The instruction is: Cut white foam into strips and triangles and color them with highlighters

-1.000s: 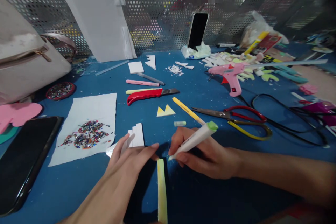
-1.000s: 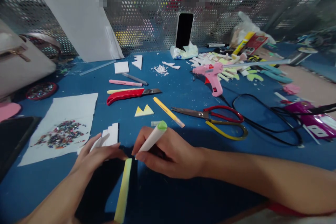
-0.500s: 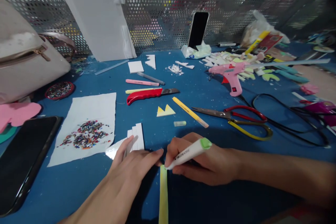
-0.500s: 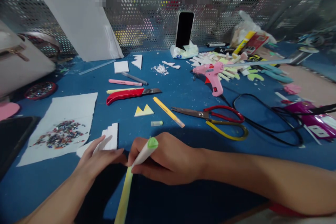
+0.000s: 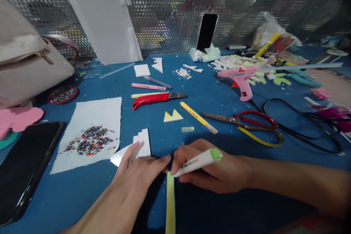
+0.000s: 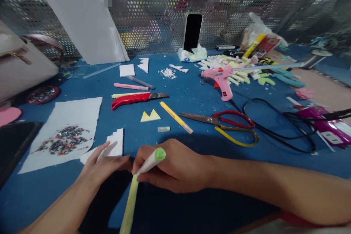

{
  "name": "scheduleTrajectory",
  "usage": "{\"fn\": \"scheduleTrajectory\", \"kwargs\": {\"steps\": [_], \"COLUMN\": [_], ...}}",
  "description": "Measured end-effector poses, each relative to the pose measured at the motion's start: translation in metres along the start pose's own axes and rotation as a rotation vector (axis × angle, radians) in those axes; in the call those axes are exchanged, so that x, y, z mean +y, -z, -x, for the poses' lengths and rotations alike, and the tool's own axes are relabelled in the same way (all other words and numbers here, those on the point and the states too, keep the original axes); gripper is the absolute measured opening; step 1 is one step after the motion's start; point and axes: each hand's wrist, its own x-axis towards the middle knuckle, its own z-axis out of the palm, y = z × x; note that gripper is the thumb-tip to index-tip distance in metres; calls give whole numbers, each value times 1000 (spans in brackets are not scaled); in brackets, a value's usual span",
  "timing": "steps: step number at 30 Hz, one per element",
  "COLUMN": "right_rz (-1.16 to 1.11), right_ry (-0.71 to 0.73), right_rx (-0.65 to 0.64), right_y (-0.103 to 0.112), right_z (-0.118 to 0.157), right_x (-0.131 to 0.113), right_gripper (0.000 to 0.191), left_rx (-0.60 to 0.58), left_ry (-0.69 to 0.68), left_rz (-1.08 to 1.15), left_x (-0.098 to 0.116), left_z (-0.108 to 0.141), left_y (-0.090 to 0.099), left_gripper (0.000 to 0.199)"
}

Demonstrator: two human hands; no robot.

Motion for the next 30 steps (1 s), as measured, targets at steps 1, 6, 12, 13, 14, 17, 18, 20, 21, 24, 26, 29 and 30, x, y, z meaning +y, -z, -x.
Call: {"fn": "scheduleTrajectory", "kwargs": {"steps": [1,6,12,13,14,17,18,20,21,24,26,29,30], "right_rz": [2,10,63,59,49,8,-7,-41,-61,-109,-104,-72,-63], "right_ry": [-1,-9,21,23,22,-9,-21,-30,-29,-33,-43,-40,-38], "right_rx": [4,1,95,113,128,149,149,144,138,104,95,112,119], "right_y": [0,0,-1,-1,-1,0,0,0,0,0,0,-1,-1], "right_z": [0,0,2,2,2,1,1,0,0,-1,-1,0,0], "right_x": [0,0,3,3,3,3,2,2,2,3,4,3,3], "right_gripper": [10,10,11,11,11,10,9,11,13,19,20,22,22], "left_rx": [-5,9,58,58,61,69,70,63,56,45,48,44,41], "left_ry": [4,40,27,19,7,-21,-17,-2,0,6,18,14,11], "left_rz": [5,-17,-135,-139,-140,-145,-150,-164,-168,-174,-179,-179,-176], "left_x": [0,6,11,12,12,11,11,12,12,13,13,13,12], "left_z": [0,1,-5,-5,-6,-6,-6,-7,-7,-8,-8,-8,-8], "left_y": [0,1,3,3,3,3,3,3,3,3,3,3,3], "left_gripper": [79,85,93,92,92,91,91,91,91,92,91,90,90]}}
